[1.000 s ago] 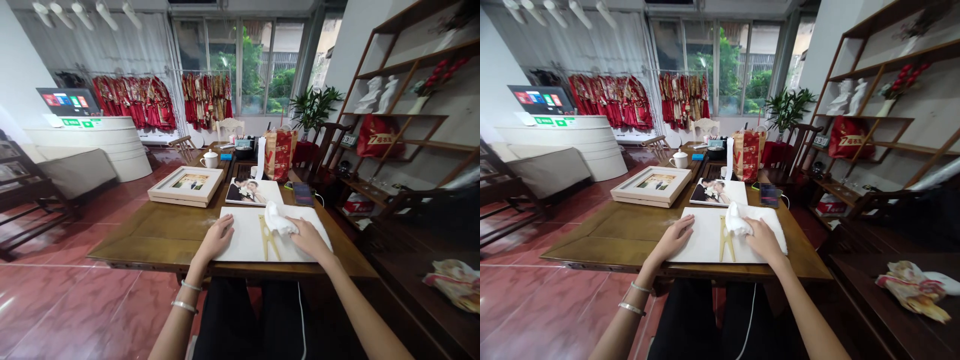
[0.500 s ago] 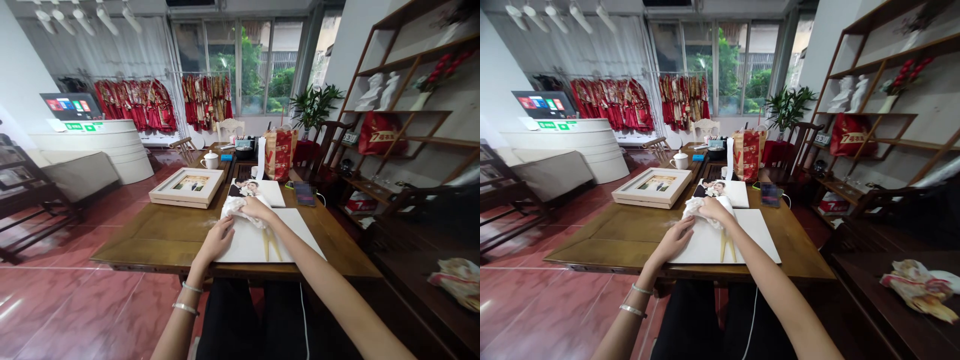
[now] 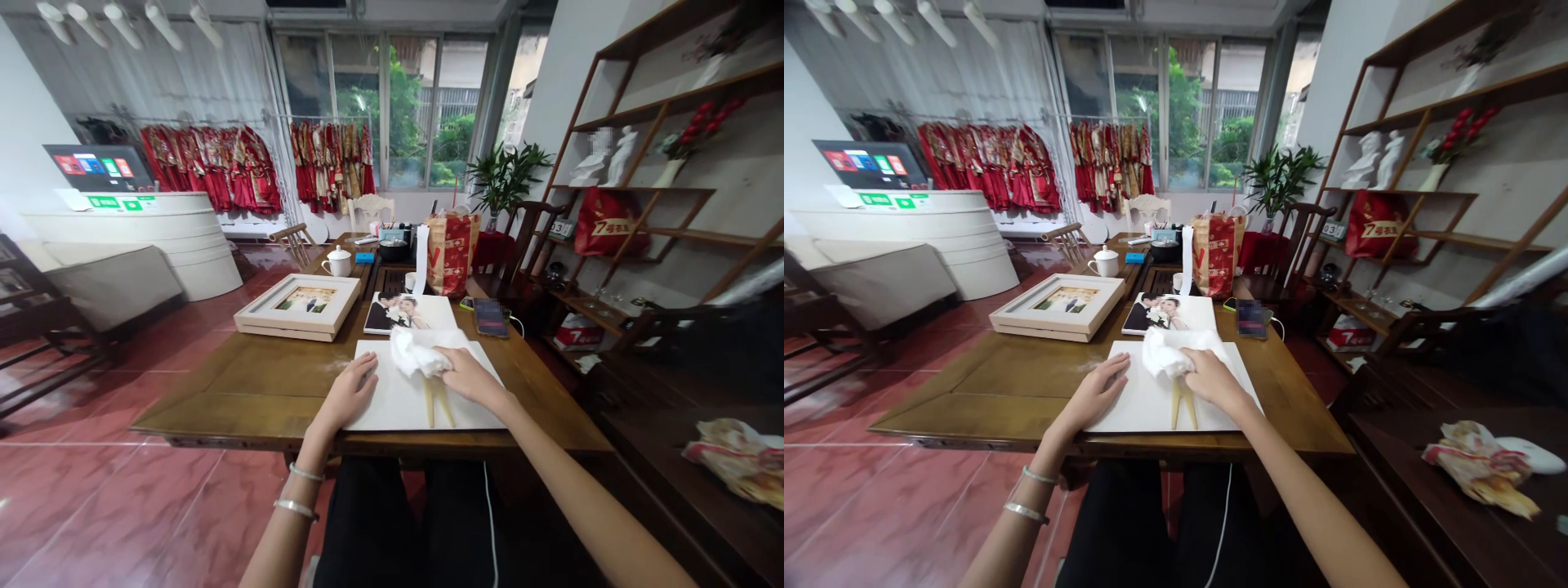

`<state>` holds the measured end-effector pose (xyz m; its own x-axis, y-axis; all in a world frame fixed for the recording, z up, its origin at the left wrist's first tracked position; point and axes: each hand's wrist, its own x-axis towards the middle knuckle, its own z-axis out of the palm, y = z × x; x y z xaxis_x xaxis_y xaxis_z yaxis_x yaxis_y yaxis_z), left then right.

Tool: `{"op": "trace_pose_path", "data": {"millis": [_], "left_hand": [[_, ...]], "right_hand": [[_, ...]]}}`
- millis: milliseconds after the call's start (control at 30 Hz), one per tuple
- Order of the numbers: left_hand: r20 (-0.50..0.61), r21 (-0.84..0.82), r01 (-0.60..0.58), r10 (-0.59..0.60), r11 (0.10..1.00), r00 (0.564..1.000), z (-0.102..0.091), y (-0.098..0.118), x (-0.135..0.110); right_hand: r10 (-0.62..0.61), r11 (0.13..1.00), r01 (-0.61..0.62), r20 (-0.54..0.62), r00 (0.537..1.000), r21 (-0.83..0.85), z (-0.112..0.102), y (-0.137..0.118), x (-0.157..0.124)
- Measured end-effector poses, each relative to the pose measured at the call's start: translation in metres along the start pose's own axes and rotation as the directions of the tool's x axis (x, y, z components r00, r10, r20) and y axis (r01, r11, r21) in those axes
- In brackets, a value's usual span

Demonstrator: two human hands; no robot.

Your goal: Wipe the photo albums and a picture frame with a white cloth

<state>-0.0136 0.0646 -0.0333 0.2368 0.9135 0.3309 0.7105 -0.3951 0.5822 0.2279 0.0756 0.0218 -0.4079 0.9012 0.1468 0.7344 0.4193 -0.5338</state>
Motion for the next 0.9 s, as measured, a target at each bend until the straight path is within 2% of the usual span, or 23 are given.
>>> {"op": "trace_pose_path", "data": {"millis": [133,200,267,333,433,533,633,700,767,833,900], "left_hand": [[-0.003,0.010,-0.011,0.011,1.000,1.000,0.000,-0.001,0.000],[-0.004,0.009,-0.006,0.006,1.000,1.000,0.001,-0.001,-0.001],[-0.010,0.004,-0.003,0.003,1.000,1.000,0.001,-0.001,-0.001],[-0.018,-0.001,-0.004,0.004,1.000,1.000,0.001,-0.001,-0.001],[-0.021,-0.005,-0.007,0.007,1.000,1.000,0.001,-0.001,-0.001],[-0.018,-0.006,-0.004,0.004,1.000,1.000,0.001,0.000,-0.001],[-0.015,-0.012,0.000,0.000,1.000,1.000,0.001,0.000,-0.001],[-0.015,-0.017,0.002,-0.002,1.000,1.000,0.001,0.000,-0.001],[-0.014,-0.018,0.004,-0.004,1.000,1.000,0.001,-0.001,-0.001],[-0.010,-0.016,0.005,-0.005,1.000,1.000,0.001,-0.001,-0.001],[-0.006,-0.016,0.005,-0.005,1.000,1.000,0.001,-0.001,-0.001]], "right_hand": [[0.109,0.991,-0.118,-0.128,0.986,-0.065,-0.010,0.034,-0.022],[0.160,0.980,-0.179,-0.192,0.968,-0.087,-0.014,0.048,-0.025],[0.161,0.976,-0.187,-0.216,0.963,-0.107,-0.014,0.056,-0.026],[0.117,0.980,-0.148,-0.212,0.970,-0.136,-0.009,0.054,-0.028],[0.031,0.988,-0.059,-0.198,0.980,-0.140,0.006,0.036,-0.041],[-0.073,0.995,0.061,-0.167,0.983,-0.078,0.019,0.013,-0.067],[-0.156,0.988,0.156,-0.083,0.984,-0.007,0.016,0.000,-0.095],[-0.141,0.989,0.141,-0.019,0.990,0.033,0.007,0.001,-0.106],[-0.067,0.996,0.067,0.008,0.998,0.050,-0.001,0.011,-0.108],[-0.010,0.999,0.011,-0.012,1.000,0.039,-0.007,0.025,-0.098],[-0.028,1.000,0.028,-0.053,0.998,-0.005,-0.008,0.040,-0.079]]}}
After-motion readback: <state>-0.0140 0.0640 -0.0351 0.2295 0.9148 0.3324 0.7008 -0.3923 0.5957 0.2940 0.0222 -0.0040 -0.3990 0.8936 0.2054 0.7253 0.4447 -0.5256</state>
